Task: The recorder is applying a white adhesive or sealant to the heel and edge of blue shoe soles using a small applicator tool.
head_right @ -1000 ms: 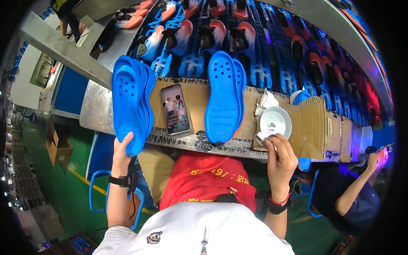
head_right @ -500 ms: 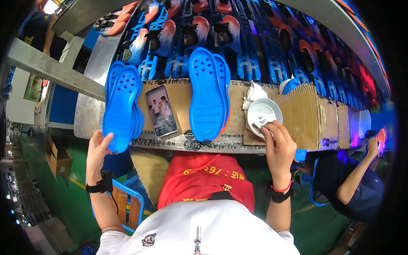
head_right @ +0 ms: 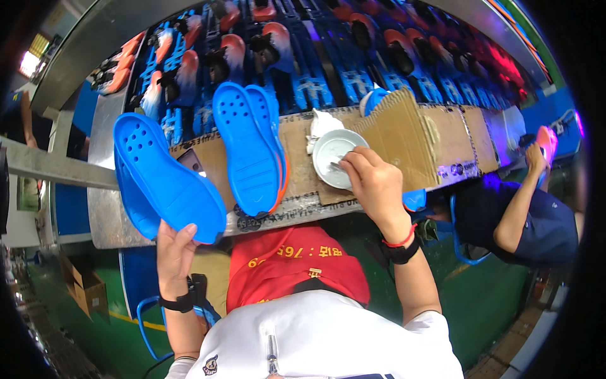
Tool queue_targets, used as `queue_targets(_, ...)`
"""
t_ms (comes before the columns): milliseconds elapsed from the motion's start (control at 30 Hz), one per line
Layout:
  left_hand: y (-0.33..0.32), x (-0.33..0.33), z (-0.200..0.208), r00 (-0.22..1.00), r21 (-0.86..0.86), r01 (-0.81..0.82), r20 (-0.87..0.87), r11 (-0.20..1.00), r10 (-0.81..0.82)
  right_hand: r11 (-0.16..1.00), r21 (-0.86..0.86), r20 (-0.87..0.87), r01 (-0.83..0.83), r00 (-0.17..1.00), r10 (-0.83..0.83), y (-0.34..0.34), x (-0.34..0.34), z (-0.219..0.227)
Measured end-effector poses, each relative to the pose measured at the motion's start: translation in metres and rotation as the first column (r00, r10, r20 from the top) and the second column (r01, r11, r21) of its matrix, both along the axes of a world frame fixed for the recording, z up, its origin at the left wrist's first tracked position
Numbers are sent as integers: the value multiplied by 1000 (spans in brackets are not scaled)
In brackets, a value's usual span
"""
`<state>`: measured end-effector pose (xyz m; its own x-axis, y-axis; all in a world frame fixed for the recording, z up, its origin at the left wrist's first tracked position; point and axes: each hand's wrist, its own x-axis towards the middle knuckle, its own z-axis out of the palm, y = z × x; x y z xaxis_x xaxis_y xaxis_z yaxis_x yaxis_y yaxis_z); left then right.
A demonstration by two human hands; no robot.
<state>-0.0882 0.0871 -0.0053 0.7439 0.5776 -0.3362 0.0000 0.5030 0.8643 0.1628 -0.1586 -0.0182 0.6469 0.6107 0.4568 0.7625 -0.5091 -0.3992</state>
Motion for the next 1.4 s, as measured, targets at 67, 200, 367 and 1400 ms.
queue_targets(67, -17, 21, -5, 999, 70, -3, 41, 998, 0, 998, -45, 9, -37, 999, 37, 1, 1, -2)
queue_targets(200, -36, 52, -4, 983, 274, 72, 141, 959, -115, 995, -67, 15, -69, 997, 70, 1, 4, -8)
queue_targets(367, -53, 76, -5, 979, 346, 65, 162, 936, -128, 993, -92, 13, -70, 997, 72, 0, 2, -8)
queue_targets(1400, -83, 98, -7, 991, 819, -105, 132, 564, -7, 944, 188, -30, -272, 959, 282, 9, -49, 40)
